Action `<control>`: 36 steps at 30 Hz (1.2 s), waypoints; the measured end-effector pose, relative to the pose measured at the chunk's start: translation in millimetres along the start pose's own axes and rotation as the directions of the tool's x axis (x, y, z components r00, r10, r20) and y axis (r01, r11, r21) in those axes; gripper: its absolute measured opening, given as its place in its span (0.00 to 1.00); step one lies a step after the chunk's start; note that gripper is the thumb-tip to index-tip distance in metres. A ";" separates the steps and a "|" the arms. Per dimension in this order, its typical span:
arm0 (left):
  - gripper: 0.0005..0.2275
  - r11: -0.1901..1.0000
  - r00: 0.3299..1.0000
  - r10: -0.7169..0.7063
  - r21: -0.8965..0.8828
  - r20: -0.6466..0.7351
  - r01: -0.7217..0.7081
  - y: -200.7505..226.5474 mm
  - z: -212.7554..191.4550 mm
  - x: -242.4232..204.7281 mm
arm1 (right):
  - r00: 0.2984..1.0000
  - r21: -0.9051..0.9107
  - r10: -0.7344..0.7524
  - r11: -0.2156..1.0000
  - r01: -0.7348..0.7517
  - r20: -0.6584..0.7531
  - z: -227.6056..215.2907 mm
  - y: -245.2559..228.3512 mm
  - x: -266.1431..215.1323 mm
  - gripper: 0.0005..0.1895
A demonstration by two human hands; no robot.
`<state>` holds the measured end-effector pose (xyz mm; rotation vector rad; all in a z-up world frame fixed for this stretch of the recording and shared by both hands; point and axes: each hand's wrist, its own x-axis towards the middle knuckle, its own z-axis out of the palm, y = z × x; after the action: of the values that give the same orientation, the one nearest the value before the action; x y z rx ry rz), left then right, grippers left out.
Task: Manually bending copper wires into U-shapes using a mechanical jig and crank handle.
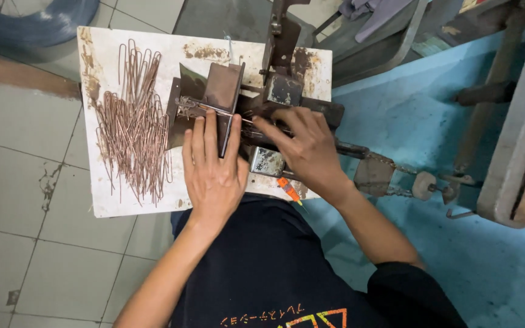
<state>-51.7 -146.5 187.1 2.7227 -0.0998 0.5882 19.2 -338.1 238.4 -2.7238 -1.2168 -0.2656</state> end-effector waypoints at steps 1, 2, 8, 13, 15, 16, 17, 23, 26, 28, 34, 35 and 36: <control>0.24 1.000 1.000 0.000 -0.003 -0.001 0.000 0.3 0.5 -2.3 | 1.000 -0.003 0.001 1.000 -0.001 0.002 3.6 -2.2 0.8 0.21; 0.25 1.000 1.000 -0.004 -0.024 -0.002 0.004 0.3 1.0 -3.7 | 0.998 -0.034 -0.002 0.999 -0.001 -0.061 7.4 -3.8 2.7 0.16; 0.24 0.993 1.000 0.005 -0.114 -0.025 -0.008 -3.5 0.0 -6.5 | 0.971 0.028 0.075 0.997 -0.070 -0.226 15.8 -23.4 21.9 0.05; 0.22 0.989 0.997 0.014 -0.148 -0.075 -0.025 -5.7 -4.8 -2.3 | 0.964 0.005 0.129 0.991 -0.131 -0.233 22.3 -35.9 34.6 0.04; 0.21 0.980 0.988 0.021 -0.192 -0.154 -0.051 -4.4 -9.2 1.3 | 0.956 0.008 0.101 0.995 -0.102 -0.275 28.6 -36.1 38.9 0.03; 0.21 0.980 0.988 0.019 -0.194 -0.151 -0.049 -5.2 -7.8 2.0 | 0.957 0.009 0.102 0.995 -0.103 -0.272 30.3 -34.9 39.1 0.03; 0.21 0.978 0.987 0.026 -0.198 -0.159 -0.057 -5.8 -6.3 2.6 | 0.953 0.031 0.103 0.995 -0.099 -0.284 31.8 -33.6 39.0 0.04; 0.22 0.989 0.995 0.061 -0.132 -0.081 -0.072 -7.0 -6.7 10.6 | 0.956 0.033 0.136 0.991 -0.132 -0.258 33.2 -29.0 32.5 0.04; 0.23 0.993 0.993 0.100 -0.056 -0.063 -0.104 -9.9 -3.0 11.7 | 0.959 0.018 0.222 0.975 -0.222 -0.174 19.3 -30.4 14.8 0.08; 0.24 0.993 0.992 0.113 -0.027 -0.054 -0.114 -8.9 -0.1 9.6 | 0.952 -0.017 0.280 0.959 -0.284 -0.120 7.6 -35.0 3.5 0.12; 0.27 0.992 0.994 0.106 -0.067 0.014 -0.105 -4.2 -4.3 7.7 | 0.945 -0.063 0.318 0.944 -0.323 -0.082 -16.1 -56.6 -1.6 0.05; 0.29 0.995 0.993 0.088 -0.062 0.077 -0.083 -4.3 -8.8 8.9 | 0.941 -0.060 0.333 0.940 -0.337 -0.065 -17.2 -63.2 -1.5 0.05; 0.31 0.997 0.988 0.066 -0.054 0.139 -0.059 -4.0 -13.3 9.6 | 0.937 -0.056 0.346 0.936 -0.348 -0.047 -18.3 -69.7 -1.5 0.05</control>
<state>-47.6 -138.0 201.1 2.7181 -0.2327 0.4035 -35.7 -296.9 260.2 -2.9081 -0.7075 -0.3113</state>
